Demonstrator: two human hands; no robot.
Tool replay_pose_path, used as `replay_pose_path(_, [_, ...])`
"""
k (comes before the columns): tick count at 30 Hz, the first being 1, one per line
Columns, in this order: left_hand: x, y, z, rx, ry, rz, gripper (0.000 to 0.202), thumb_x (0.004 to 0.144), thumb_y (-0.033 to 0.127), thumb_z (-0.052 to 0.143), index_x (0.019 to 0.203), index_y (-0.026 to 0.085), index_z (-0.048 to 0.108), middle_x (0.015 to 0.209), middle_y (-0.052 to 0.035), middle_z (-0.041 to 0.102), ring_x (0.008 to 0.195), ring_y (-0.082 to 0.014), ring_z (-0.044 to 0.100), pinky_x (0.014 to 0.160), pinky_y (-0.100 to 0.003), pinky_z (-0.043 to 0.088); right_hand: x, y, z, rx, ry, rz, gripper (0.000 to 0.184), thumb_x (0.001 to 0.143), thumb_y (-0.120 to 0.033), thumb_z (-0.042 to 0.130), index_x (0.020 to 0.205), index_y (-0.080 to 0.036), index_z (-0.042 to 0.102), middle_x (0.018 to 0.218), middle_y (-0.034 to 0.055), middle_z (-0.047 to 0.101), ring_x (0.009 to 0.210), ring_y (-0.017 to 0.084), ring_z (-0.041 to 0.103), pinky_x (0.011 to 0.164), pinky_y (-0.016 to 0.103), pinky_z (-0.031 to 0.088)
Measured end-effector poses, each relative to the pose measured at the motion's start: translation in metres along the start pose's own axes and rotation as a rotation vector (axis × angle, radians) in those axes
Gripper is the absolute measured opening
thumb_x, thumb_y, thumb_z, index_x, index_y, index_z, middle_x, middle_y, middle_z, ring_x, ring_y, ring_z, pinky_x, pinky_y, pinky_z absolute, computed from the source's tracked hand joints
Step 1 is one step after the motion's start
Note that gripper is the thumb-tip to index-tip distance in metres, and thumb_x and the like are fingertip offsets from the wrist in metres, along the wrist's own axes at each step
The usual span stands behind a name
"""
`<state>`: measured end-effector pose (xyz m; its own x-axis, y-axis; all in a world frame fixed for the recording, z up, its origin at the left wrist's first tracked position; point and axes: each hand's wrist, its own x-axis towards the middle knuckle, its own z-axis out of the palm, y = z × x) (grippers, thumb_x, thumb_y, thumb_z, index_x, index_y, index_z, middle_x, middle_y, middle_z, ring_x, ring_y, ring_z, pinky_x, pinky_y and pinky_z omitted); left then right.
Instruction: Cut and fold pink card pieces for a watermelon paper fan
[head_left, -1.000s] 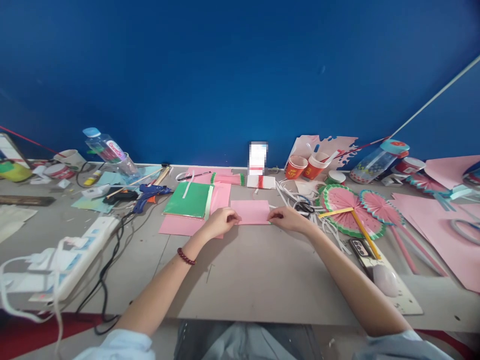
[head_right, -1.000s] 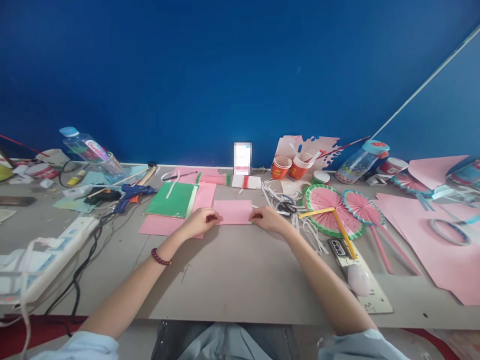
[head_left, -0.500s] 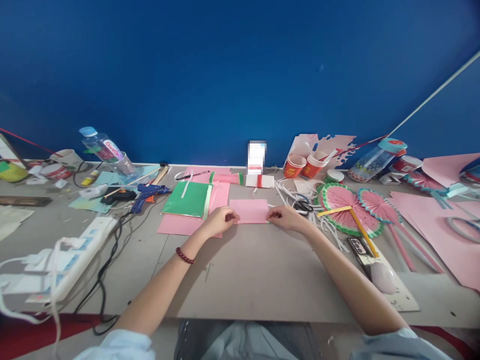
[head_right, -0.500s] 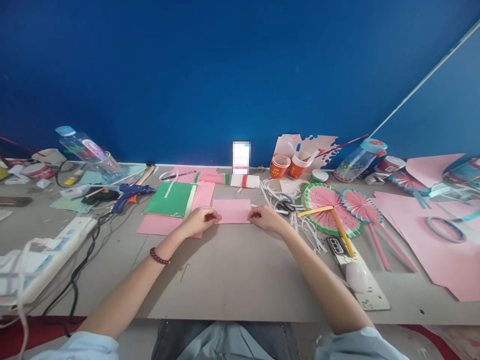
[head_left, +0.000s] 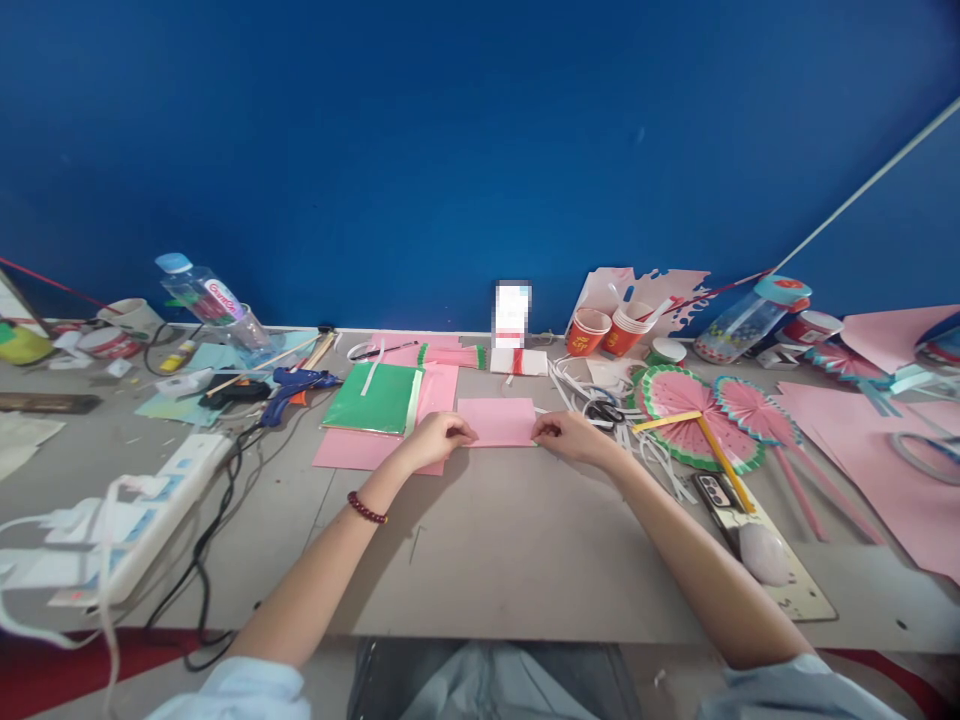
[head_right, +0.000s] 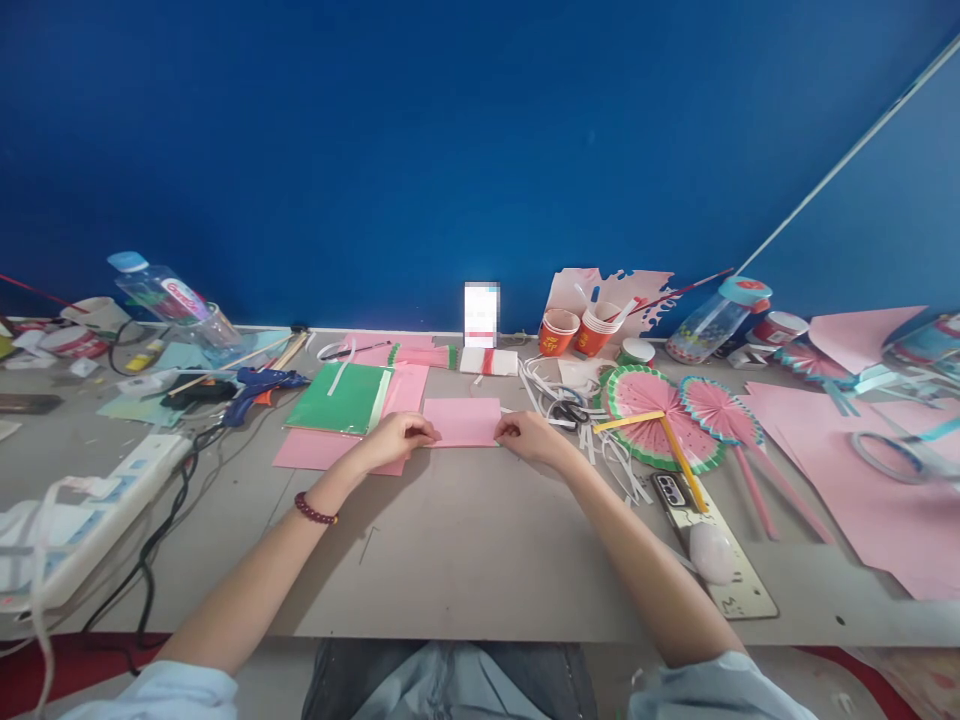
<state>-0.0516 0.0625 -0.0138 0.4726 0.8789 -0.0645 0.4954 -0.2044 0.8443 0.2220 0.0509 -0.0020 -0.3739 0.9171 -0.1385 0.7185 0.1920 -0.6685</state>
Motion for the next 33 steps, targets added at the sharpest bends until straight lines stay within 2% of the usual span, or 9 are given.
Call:
replay_pose_path(3, [0.0001, -0.0026, -0.0021, -0.009, -0.025, -0.009, 0.016, 0.075, 0.025, 0.058, 0.079, 0.016, 0.071, 0.092, -0.0075, 0.070, 0.075, -0.0168, 0.065, 0.055, -0.022, 0.049, -0.0003, 0.0001, -0.0004, -0.001, 0.002, -0.006, 0.018, 0.070, -0.022, 0.052, 0.078, -0.017, 0.068, 0.068, 0.0011, 0.064, 0.062, 0.013, 0.055, 0.059, 0.023, 0.040])
replay_pose_path(9, [0.0001, -0.0049, -0.0016, 0.007, -0.016, -0.022, 0.017, 0.075, 0.025, 0.059, 0.081, 0.016, 0.072, 0.091, -0.0073, 0.070, 0.068, -0.0147, 0.063, 0.047, -0.019, 0.046, 0.0004, 0.0024, 0.0006, 0.010, -0.003, -0.004, 0.020, 0.071, -0.023, 0.052, 0.079, -0.016, 0.068, 0.070, 0.0014, 0.065, 0.061, 0.013, 0.055, 0.058, 0.023, 0.040])
replay_pose_path(18, [-0.0004, -0.0034, -0.0014, -0.034, -0.026, -0.041, 0.017, 0.074, 0.027, 0.061, 0.080, 0.015, 0.071, 0.091, -0.0077, 0.068, 0.064, -0.0139, 0.061, 0.043, -0.018, 0.044, 0.0000, 0.0015, 0.0001, -0.013, 0.000, -0.003, 0.020, 0.071, -0.022, 0.052, 0.080, -0.016, 0.068, 0.070, 0.0018, 0.065, 0.063, 0.013, 0.056, 0.060, 0.023, 0.040])
replay_pose_path(22, [-0.0011, -0.0037, -0.0006, -0.029, -0.010, -0.020, 0.016, 0.073, 0.028, 0.061, 0.078, 0.016, 0.071, 0.089, -0.0073, 0.068, 0.064, -0.0132, 0.060, 0.046, -0.019, 0.046, 0.0002, 0.0010, 0.0002, -0.011, -0.003, -0.005, 0.020, 0.071, -0.022, 0.052, 0.080, -0.016, 0.069, 0.070, 0.0019, 0.065, 0.063, 0.013, 0.056, 0.060, 0.023, 0.041])
replay_pose_path(28, [-0.0012, -0.0067, 0.0007, -0.006, 0.008, 0.023, 0.014, 0.073, 0.026, 0.061, 0.077, 0.016, 0.070, 0.088, -0.0071, 0.068, 0.079, -0.0168, 0.064, 0.065, -0.024, 0.051, -0.0004, 0.0017, 0.0012, -0.007, 0.005, -0.002, 0.019, 0.070, -0.022, 0.052, 0.080, -0.016, 0.068, 0.069, 0.0013, 0.065, 0.061, 0.013, 0.055, 0.058, 0.023, 0.040])
replay_pose_path(33, [-0.0021, -0.0066, 0.0004, 0.003, 0.008, 0.036, 0.014, 0.075, 0.027, 0.061, 0.077, 0.017, 0.070, 0.089, -0.0069, 0.068, 0.082, -0.0178, 0.063, 0.074, -0.028, 0.051, -0.0015, 0.0008, 0.0008, -0.015, 0.007, -0.010, 0.019, 0.071, -0.022, 0.052, 0.080, -0.016, 0.068, 0.069, 0.0015, 0.064, 0.061, 0.012, 0.054, 0.059, 0.023, 0.040])
